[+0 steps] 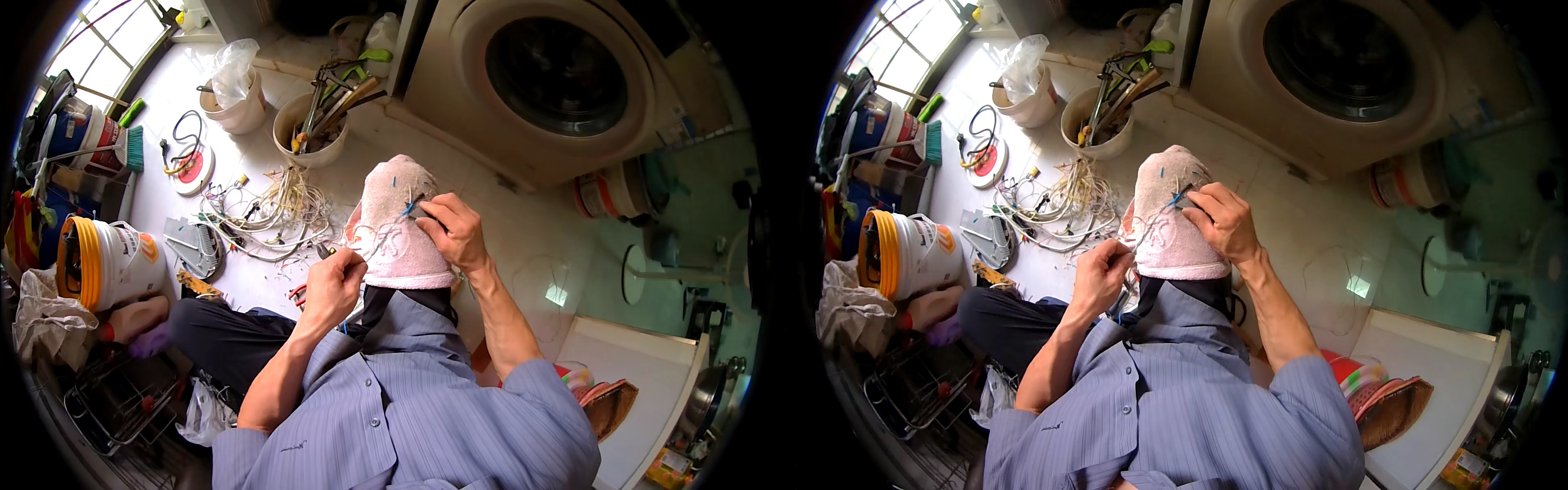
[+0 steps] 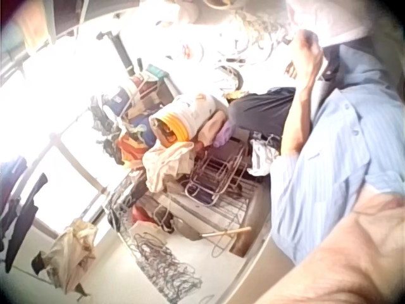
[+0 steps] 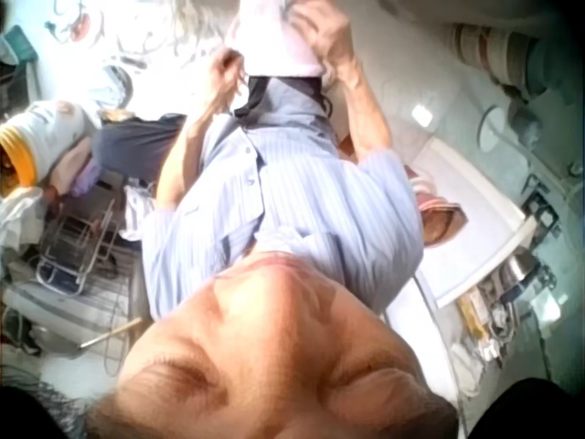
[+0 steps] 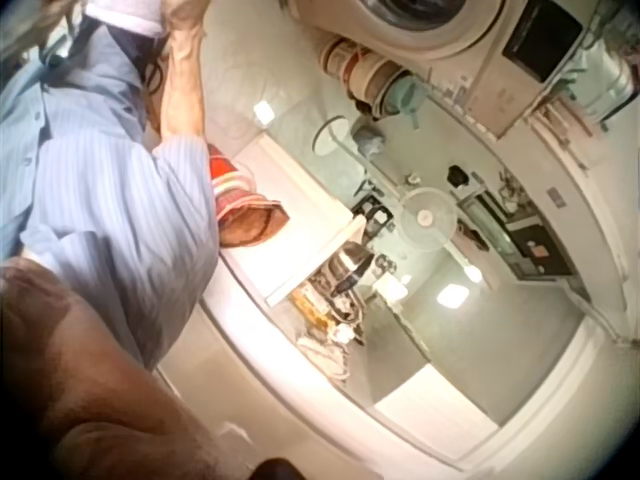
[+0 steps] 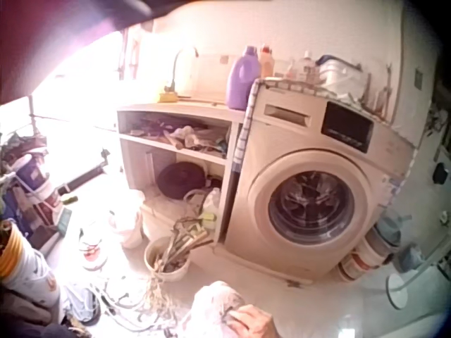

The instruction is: The person strips the insulation from the ends of several wires using pliers and twists the exposed copper ends of two wires together by hand while sitting on the floor.

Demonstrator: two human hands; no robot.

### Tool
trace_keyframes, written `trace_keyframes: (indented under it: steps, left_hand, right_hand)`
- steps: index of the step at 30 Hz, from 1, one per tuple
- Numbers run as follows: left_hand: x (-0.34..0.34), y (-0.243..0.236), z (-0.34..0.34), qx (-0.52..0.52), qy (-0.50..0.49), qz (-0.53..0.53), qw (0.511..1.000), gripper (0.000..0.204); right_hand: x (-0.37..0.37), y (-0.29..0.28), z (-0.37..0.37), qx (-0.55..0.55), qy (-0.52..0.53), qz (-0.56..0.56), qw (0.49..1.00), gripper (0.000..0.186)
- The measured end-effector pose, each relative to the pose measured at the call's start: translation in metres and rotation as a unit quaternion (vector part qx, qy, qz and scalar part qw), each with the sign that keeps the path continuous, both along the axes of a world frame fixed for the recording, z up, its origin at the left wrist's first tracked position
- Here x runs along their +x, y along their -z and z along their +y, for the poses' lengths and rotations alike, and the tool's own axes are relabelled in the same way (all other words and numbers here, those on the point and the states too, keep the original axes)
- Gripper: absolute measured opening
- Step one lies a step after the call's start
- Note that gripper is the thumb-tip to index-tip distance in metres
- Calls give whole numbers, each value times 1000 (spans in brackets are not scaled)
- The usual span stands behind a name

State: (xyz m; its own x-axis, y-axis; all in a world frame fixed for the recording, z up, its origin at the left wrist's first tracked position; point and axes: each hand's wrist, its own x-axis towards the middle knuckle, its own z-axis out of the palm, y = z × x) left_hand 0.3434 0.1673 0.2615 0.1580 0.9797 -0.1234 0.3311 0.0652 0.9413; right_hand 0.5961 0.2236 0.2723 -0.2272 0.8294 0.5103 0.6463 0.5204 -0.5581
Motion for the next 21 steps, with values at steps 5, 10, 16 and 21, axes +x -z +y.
trace_keyframes:
  steps: [5,10,16,21]
  left_hand:
    - [-6,-13,-5,27,28,8,999,6]
    - [-9,-12,-11,41,37,-5,998,6]
    - [-10,-13,-18,-34,23,-69,997,7]
    - [-13,-10,-21,-106,17,-148,983,8]
  right_hand:
    - [-1,3,-4,8,21,-28,999,27]
    - [-6,10,-10,27,43,-25,998,28]
    - [-6,8,-12,17,47,-13,999,28]
    - [-6,5,-12,4,38,11,999,27]
